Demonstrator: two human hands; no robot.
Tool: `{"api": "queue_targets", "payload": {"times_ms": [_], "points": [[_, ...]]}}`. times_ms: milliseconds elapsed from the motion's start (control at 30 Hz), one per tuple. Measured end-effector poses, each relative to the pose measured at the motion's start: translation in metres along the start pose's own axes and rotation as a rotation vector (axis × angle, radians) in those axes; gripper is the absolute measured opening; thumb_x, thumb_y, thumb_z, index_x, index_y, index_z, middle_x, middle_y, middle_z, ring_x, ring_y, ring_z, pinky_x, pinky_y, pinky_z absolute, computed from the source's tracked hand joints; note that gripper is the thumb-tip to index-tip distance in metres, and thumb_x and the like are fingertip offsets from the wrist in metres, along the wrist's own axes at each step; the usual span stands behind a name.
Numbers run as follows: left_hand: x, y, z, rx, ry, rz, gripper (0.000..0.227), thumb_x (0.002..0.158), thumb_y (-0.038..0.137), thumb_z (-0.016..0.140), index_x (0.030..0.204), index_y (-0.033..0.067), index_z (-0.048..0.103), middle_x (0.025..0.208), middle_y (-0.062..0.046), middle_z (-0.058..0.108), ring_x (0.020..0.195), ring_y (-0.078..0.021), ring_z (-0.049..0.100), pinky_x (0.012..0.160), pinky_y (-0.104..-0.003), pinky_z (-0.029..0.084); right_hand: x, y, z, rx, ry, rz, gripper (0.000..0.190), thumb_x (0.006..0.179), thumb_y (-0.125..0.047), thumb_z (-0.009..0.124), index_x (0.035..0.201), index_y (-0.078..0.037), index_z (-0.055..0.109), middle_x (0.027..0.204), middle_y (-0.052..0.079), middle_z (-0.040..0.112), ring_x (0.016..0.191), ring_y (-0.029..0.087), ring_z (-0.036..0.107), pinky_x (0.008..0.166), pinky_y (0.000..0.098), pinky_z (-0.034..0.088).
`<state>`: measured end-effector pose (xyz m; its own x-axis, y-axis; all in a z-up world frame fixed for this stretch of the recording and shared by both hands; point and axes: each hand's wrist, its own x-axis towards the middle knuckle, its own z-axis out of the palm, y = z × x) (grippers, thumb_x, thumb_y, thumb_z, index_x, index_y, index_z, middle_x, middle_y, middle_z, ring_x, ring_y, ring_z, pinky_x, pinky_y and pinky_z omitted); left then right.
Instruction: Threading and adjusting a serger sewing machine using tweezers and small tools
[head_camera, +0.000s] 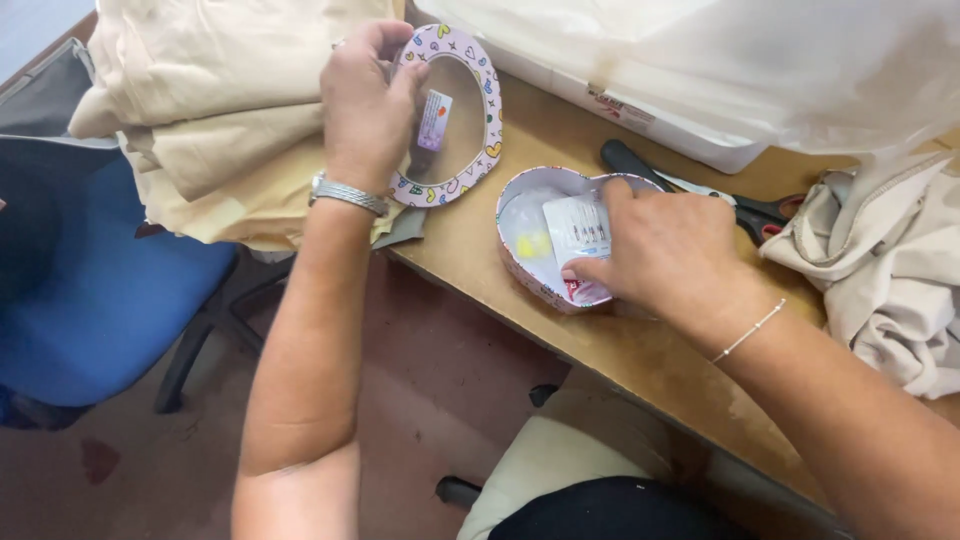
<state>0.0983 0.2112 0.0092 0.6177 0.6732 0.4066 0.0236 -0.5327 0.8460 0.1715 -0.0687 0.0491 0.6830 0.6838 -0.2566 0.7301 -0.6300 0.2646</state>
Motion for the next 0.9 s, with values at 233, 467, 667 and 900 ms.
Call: {"api": "queue_targets", "payload": {"times_ms": [233,467,667,900], "points": [[-0.034,0.006,0.021,0.62,0.031,0.409,0.041,0.083,0.002,0.077,0.122,0.0053,0.064,0.124,-0.013,0.061,0.104,-0.0367,0.065,0.08,-0.05,0.054,0.007,0.001,-0.002,0.152,-0.119,0.065,0.088,0.066,-0.077,0.078,0.132,-0.021,0.059,0.11,0.009,0.077,0.103,0.037,0.072,0.075,0.0498,0.055],[-0.109,0.049,0.024,0.416,-0.051,0.646,0.018,0.096,0.018,0.076,0.113,0.0156,0.07,0.109,-0.001,0.068,0.104,-0.0218,0.069,0.088,-0.034,0.05,-0.003,0.008,0.023,0.224,0.269,-0.127,0.085,0.071,-0.076,0.075,0.114,-0.003,0.069,0.09,0.017,0.074,0.086,0.037,0.077,0.068,0.0475,0.059],[-0.146,0.068,0.031,0.433,-0.145,0.565,0.019,0.094,0.022,0.077,0.111,0.0173,0.072,0.107,0.001,0.07,0.106,-0.0157,0.067,0.093,-0.032,0.043,-0.009,0.013,0.015,0.399,0.251,-0.116,0.065,0.072,-0.058,0.084,0.102,-0.001,0.07,0.094,0.019,0.069,0.087,0.045,0.074,0.072,0.0555,0.056],[-0.152,0.073,0.042,0.429,-0.178,0.488,0.026,0.091,0.018,0.08,0.115,0.0129,0.071,0.11,-0.004,0.072,0.114,-0.0183,0.067,0.103,-0.036,0.043,-0.005,0.033,0.015,0.753,0.193,-0.084,0.035,0.085,-0.039,0.075,0.098,-0.006,0.075,0.102,0.02,0.07,0.098,0.047,0.07,0.08,0.0557,0.054]]}}
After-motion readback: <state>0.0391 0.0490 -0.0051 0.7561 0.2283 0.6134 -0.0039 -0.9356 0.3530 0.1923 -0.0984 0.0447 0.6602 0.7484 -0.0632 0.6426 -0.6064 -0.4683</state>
